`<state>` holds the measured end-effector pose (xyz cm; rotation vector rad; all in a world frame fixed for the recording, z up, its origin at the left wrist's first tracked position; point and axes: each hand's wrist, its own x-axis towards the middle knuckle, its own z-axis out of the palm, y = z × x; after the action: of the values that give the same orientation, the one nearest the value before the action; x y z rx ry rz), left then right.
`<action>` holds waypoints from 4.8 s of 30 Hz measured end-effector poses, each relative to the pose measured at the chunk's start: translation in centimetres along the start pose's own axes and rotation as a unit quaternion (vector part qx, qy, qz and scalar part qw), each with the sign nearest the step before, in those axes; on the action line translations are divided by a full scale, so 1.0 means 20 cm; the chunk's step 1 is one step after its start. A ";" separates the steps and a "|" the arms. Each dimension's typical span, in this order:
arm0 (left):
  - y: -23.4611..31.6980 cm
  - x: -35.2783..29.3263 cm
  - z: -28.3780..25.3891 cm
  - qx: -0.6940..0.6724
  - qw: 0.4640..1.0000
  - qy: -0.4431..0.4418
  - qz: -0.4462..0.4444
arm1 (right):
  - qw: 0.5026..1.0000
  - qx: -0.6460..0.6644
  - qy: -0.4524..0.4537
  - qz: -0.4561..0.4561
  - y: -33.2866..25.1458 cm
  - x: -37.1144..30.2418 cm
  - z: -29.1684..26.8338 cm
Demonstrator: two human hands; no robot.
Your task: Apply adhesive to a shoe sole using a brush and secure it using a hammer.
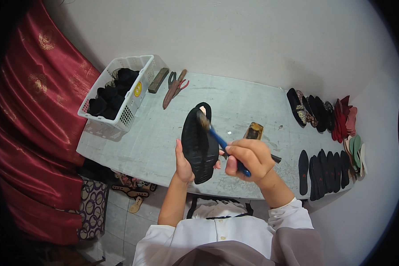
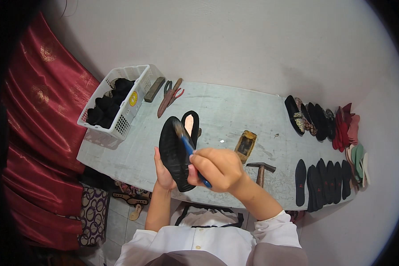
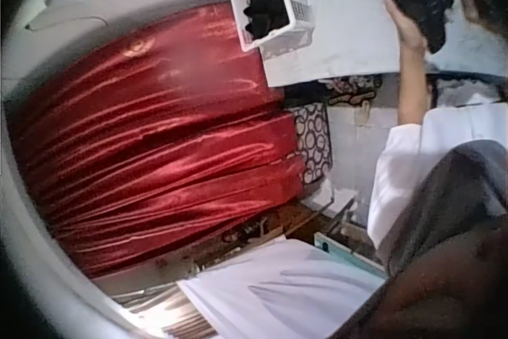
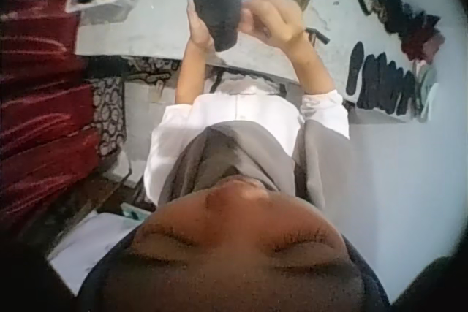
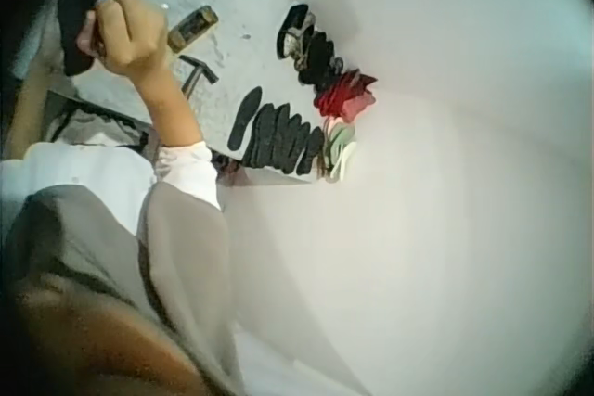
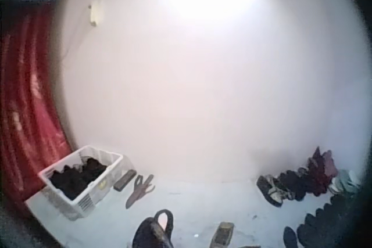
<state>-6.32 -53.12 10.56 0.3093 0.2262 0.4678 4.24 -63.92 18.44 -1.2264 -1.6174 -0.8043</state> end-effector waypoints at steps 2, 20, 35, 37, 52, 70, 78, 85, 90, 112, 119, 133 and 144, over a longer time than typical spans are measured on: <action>0.01 0.01 -0.04 0.012 1.000 -0.016 0.011 | 0.999 0.023 -0.034 0.028 -0.04 0.00 -0.02; -0.02 -0.02 -0.12 0.171 0.977 -0.120 0.030 | 0.984 0.053 0.074 0.155 -0.04 -0.01 -0.06; -0.02 0.01 -0.13 0.162 0.984 -0.066 0.033 | 0.993 0.051 0.012 0.102 -0.04 -0.11 -0.06; -0.04 0.02 -0.08 0.152 0.987 -0.010 0.059 | 0.993 0.076 -0.033 0.090 -0.07 -0.16 -0.02; -0.06 0.08 -0.11 0.118 0.985 -0.087 0.089 | 0.995 0.092 -0.007 0.042 -0.17 -0.23 0.04; -0.07 0.05 -0.06 0.066 0.988 -0.073 0.122 | 0.987 0.108 0.050 0.104 -0.07 -0.25 0.03; -0.06 0.05 0.01 0.141 0.985 -0.053 0.081 | 0.992 0.076 0.080 0.055 -0.01 -0.20 0.04; -0.03 0.08 -0.05 0.141 0.986 -0.050 0.077 | 0.993 0.016 -0.023 0.115 -0.07 -0.08 -0.05; 0.04 0.07 -0.11 0.112 0.984 -0.130 0.047 | 0.948 0.136 0.124 0.261 0.06 -0.15 -0.14; -0.01 0.01 -0.12 0.102 0.985 -0.126 0.051 | 0.883 -0.147 -0.062 0.442 0.55 -1.05 -0.09; -0.02 0.00 -0.12 0.061 0.992 -0.102 0.044 | 0.894 -0.132 -0.017 0.427 0.40 -0.77 -0.17; -0.07 0.00 -0.12 0.141 0.986 -0.042 0.079 | 0.984 0.154 -0.063 0.065 -0.04 -0.13 -0.07; -0.02 -0.02 -0.13 0.165 0.982 -0.044 0.086 | 0.976 0.187 -0.115 0.009 -0.08 -0.13 -0.02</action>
<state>-7.29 -53.10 8.02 0.6758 0.1912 0.5859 3.07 -65.63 16.20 -1.0874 -1.8407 -0.3290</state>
